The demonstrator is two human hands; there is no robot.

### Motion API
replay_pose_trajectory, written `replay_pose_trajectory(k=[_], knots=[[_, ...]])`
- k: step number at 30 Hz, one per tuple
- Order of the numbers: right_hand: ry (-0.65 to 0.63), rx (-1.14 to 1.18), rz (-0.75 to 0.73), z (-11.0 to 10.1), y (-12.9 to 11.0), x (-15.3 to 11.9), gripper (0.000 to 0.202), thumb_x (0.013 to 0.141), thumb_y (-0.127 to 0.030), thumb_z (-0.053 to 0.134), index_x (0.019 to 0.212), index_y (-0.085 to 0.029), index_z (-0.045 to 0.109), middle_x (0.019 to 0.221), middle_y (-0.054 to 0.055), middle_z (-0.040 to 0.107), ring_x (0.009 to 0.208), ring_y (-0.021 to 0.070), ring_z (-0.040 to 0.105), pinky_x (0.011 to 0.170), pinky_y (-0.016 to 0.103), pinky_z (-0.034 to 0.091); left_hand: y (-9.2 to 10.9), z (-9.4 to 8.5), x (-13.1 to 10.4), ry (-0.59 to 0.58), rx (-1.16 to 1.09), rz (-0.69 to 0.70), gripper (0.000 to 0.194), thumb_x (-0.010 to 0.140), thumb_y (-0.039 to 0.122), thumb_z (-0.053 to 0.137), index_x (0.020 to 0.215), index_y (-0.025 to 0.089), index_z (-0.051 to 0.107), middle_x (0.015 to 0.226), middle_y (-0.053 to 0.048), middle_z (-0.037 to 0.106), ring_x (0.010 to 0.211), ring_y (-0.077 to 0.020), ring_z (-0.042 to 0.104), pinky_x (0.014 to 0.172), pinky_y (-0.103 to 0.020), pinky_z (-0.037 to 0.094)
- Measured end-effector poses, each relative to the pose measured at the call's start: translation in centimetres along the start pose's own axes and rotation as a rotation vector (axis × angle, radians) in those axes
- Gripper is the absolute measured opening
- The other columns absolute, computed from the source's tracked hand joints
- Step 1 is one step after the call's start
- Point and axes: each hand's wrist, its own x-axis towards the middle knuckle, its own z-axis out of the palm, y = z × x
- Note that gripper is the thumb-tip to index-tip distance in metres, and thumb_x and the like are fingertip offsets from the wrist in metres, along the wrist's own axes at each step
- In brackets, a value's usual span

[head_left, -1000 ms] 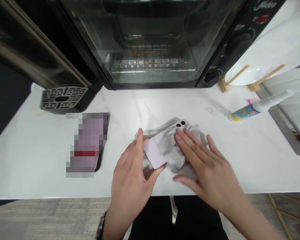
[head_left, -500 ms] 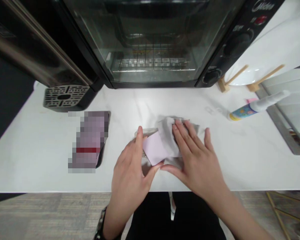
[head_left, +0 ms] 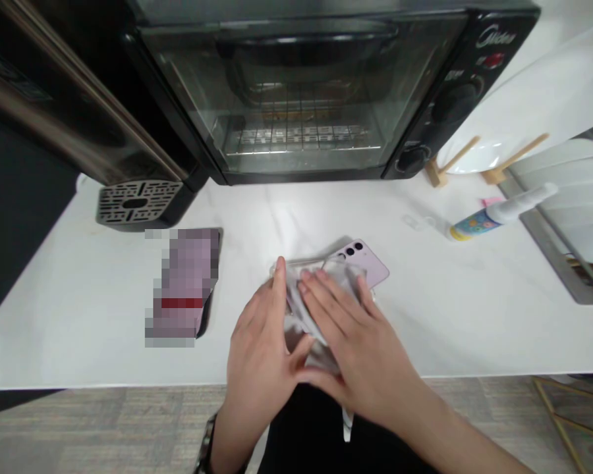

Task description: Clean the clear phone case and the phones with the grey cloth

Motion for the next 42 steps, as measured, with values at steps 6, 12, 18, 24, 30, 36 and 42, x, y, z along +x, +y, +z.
replay_pose_trajectory(k=[6,12,18,24,30,36,42], knots=[[0.072,-0.074,0.162,-0.4,1.8,-0.9,0.09,0.106,-0.069,0.044,0.173,-0.011,0.024,0.175,0.016,0.037,0.163,0.0369,0.037,0.135,0.069,0.022,-0.1,0.1,-0.1,0.006,-0.023,0.004,0.103,0.1,0.046,0.069,0.176,0.029,0.002,0.153,-0.014,0.063,0.14,-0.0344,0.062,0.117,-0.053,0.054],[-0.017,0.038,-0.054,0.4,-0.6,0.6,0.101,0.101,-0.081,0.04,0.167,-0.005,0.036,0.177,0.012,0.033,0.166,0.0325,0.032,0.133,0.061,0.036,-0.2,0.2,-0.2,0.006,-0.034,-0.001,0.097,0.102,0.034,0.061,0.176,0.029,0.0,0.156,-0.014,0.062,0.139,-0.0328,0.064,0.114,-0.05,0.057],[0.078,-0.045,0.127,-0.2,1.8,-0.4,0.092,0.105,-0.071,0.045,0.171,-0.01,0.029,0.174,0.017,0.038,0.162,0.0381,0.04,0.131,0.069,0.034,-0.2,0.1,0.0,0.012,-0.043,-0.001,0.104,0.099,0.048,0.069,0.176,0.03,0.002,0.153,-0.013,0.064,0.14,-0.0341,0.063,0.116,-0.052,0.055],[0.017,0.079,-0.08,0.7,-0.4,1.2,0.098,0.102,-0.08,0.04,0.163,-0.003,0.043,0.175,0.016,0.036,0.166,0.0321,0.031,0.135,0.055,0.034,-0.2,0.0,-0.1,0.019,-0.025,-0.004,0.098,0.101,0.03,0.06,0.176,0.029,-0.003,0.151,-0.012,0.065,0.135,-0.0314,0.067,0.111,-0.05,0.06],[0.022,-0.051,0.093,-0.4,1.5,-1.4,0.089,0.107,-0.067,0.043,0.17,-0.006,0.028,0.176,0.017,0.032,0.165,0.0338,0.032,0.133,0.062,0.032,0.1,0.0,-0.1,-0.005,-0.056,-0.071,0.11,0.096,0.04,0.073,0.176,0.031,-0.002,0.152,-0.01,0.065,0.139,-0.0326,0.064,0.115,-0.048,0.057],[0.004,0.048,-0.012,0.4,-0.7,1.3,0.086,0.106,-0.067,0.044,0.164,-0.003,0.042,0.175,0.017,0.035,0.166,0.032,0.032,0.136,0.054,0.032,-0.1,-0.1,-0.1,0.014,-0.044,-0.048,0.106,0.097,0.027,0.067,0.176,0.029,-0.002,0.151,-0.012,0.066,0.134,-0.0328,0.068,0.107,-0.049,0.062],[0.024,-0.04,0.088,-0.6,0.5,-1.8,0.083,0.108,-0.065,0.041,0.169,-0.009,0.032,0.175,0.013,0.037,0.162,0.0312,0.04,0.137,0.057,0.027,0.2,-0.2,-0.2,-0.005,-0.094,-0.09,0.107,0.097,0.039,0.071,0.176,0.031,-0.001,0.15,-0.01,0.067,0.137,-0.0315,0.067,0.113,-0.046,0.058]])
